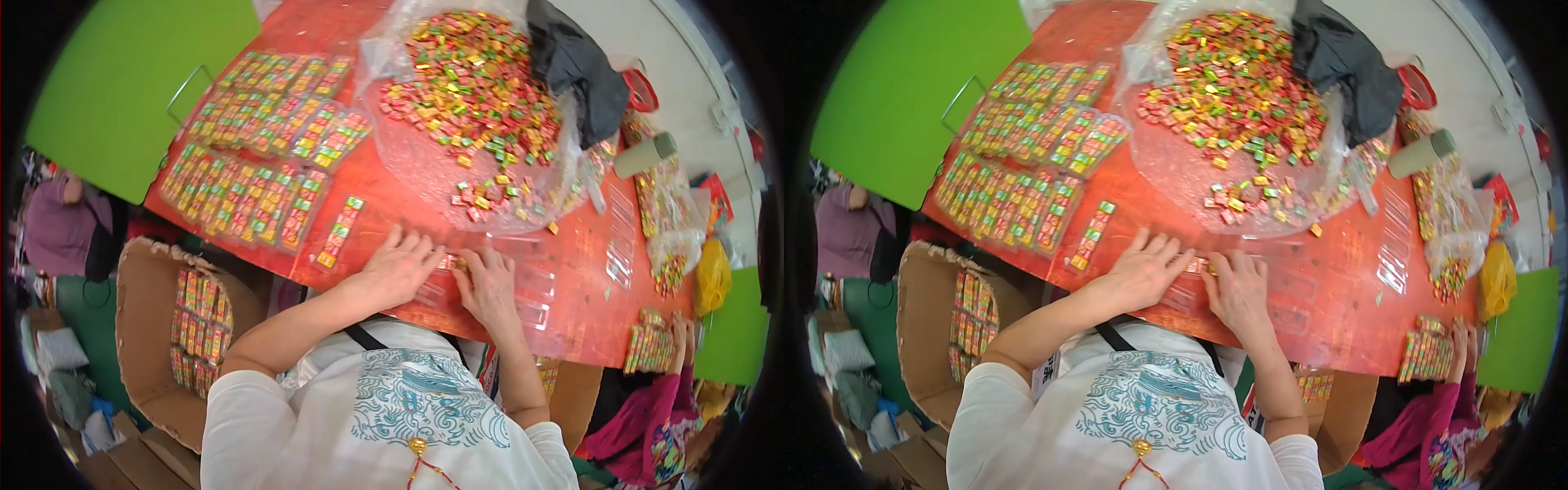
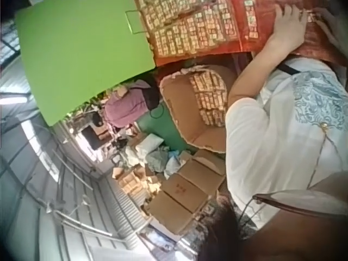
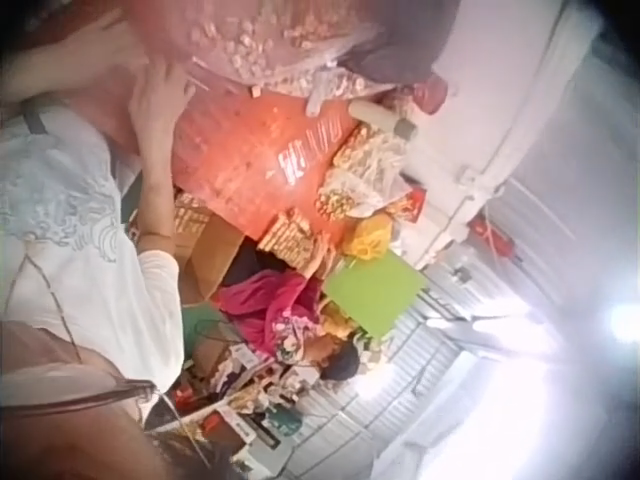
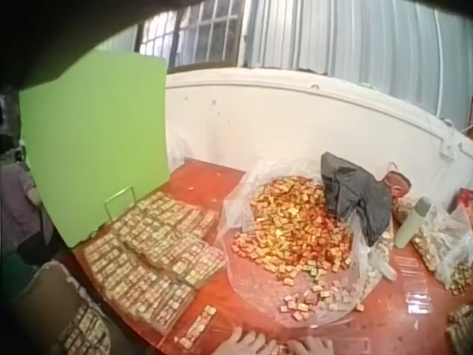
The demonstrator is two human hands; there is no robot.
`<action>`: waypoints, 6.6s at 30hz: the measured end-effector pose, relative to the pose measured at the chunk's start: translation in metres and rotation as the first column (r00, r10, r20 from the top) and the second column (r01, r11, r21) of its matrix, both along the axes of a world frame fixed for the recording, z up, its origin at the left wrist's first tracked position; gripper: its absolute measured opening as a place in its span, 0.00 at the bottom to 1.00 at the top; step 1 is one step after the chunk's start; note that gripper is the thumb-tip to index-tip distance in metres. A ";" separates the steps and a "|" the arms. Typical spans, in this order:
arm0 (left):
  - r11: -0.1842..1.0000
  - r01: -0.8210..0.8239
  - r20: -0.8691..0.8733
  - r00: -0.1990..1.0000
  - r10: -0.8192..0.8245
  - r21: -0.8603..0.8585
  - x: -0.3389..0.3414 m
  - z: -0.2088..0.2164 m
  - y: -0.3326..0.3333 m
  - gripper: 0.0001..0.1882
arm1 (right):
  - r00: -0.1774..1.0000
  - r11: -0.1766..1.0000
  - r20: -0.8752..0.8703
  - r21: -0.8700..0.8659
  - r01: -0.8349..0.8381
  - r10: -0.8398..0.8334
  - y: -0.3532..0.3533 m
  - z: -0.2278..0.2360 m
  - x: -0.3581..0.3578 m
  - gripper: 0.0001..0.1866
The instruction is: Sorting small colorful toy bricks and arranging them into specific layouts before placing them into plastic packaging trays.
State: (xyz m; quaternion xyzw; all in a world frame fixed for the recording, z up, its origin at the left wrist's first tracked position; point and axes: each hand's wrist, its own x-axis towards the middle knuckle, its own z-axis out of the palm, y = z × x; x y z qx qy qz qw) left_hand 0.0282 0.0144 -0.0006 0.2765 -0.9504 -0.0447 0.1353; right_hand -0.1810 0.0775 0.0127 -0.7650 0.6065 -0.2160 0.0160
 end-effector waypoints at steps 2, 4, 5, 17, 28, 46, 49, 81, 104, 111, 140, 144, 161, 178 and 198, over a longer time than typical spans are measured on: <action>0.999 -0.016 0.032 0.999 0.015 0.050 0.000 0.000 -0.002 0.32 | 1.000 1.000 0.005 -0.005 -0.008 0.008 -0.001 -0.002 -0.001 0.16; 0.998 -0.013 0.007 1.000 0.013 0.059 0.001 0.001 -0.003 0.31 | 0.999 1.000 0.021 0.013 0.025 -0.025 -0.001 -0.002 -0.002 0.17; 0.998 -0.025 0.007 1.000 0.025 0.057 0.002 0.001 -0.003 0.31 | 1.000 1.000 0.021 0.012 0.013 -0.013 -0.001 -0.002 -0.003 0.17; 0.814 -0.561 -0.171 0.826 0.538 -0.151 0.068 0.011 0.003 0.32 | 0.998 0.998 0.054 0.058 0.032 -0.036 0.002 -0.004 -0.003 0.16; 0.744 -0.616 0.067 0.757 0.650 -0.259 0.079 0.013 0.007 0.23 | 0.964 0.963 -0.020 0.046 -0.265 0.266 0.014 -0.004 0.042 0.20; 0.960 -0.264 -0.158 0.948 0.275 0.090 -0.076 -0.018 -0.097 0.21 | 0.929 0.976 -0.300 -0.050 0.214 -0.219 -0.105 -0.016 -0.012 0.14; 0.954 -0.290 -0.161 0.940 0.300 0.083 -0.071 -0.021 -0.107 0.20 | 0.978 0.986 -0.120 -0.017 0.169 -0.169 -0.118 -0.024 -0.011 0.12; 0.872 -0.433 -0.052 0.889 0.455 0.228 -0.040 -0.001 -0.113 0.15 | 0.983 0.978 -0.156 -0.198 0.061 -0.092 -0.126 -0.025 0.007 0.07; 0.843 -0.311 -0.155 0.898 0.411 0.438 -0.024 0.003 -0.101 0.17 | 0.989 0.993 -0.127 -0.097 0.061 -0.073 -0.121 -0.022 0.016 0.11; 0.792 -0.274 -0.104 0.916 0.388 0.546 -0.029 0.005 -0.106 0.14 | 0.995 0.994 -0.096 -0.107 -0.012 0.001 -0.120 -0.021 0.020 0.08; 0.873 -0.454 -0.043 0.883 0.468 0.179 -0.028 -0.006 -0.099 0.14 | 0.991 0.985 -0.111 -0.162 0.062 -0.081 -0.147 -0.020 -0.012 0.13; 0.878 -0.443 0.046 0.896 0.442 0.182 -0.027 0.008 -0.099 0.15 | 0.985 0.974 -0.148 -0.218 0.055 -0.089 -0.145 -0.024 -0.024 0.11; 0.885 -0.386 -0.021 0.914 0.405 0.261 -0.035 -0.005 -0.103 0.16 | 0.997 0.989 -0.046 -0.138 0.052 -0.059 -0.137 -0.025 -0.003 0.09; 0.922 -0.386 -0.187 0.908 0.374 -0.035 -0.074 -0.026 -0.112 0.20 | 0.963 0.963 -0.133 -0.168 0.210 -0.233 -0.130 -0.024 -0.018 0.12; 0.902 -0.432 -0.199 0.882 0.426 0.018 -0.085 -0.039 -0.113 0.24 | 0.955 0.959 -0.153 -0.169 0.227 -0.253 -0.142 -0.026 -0.017 0.08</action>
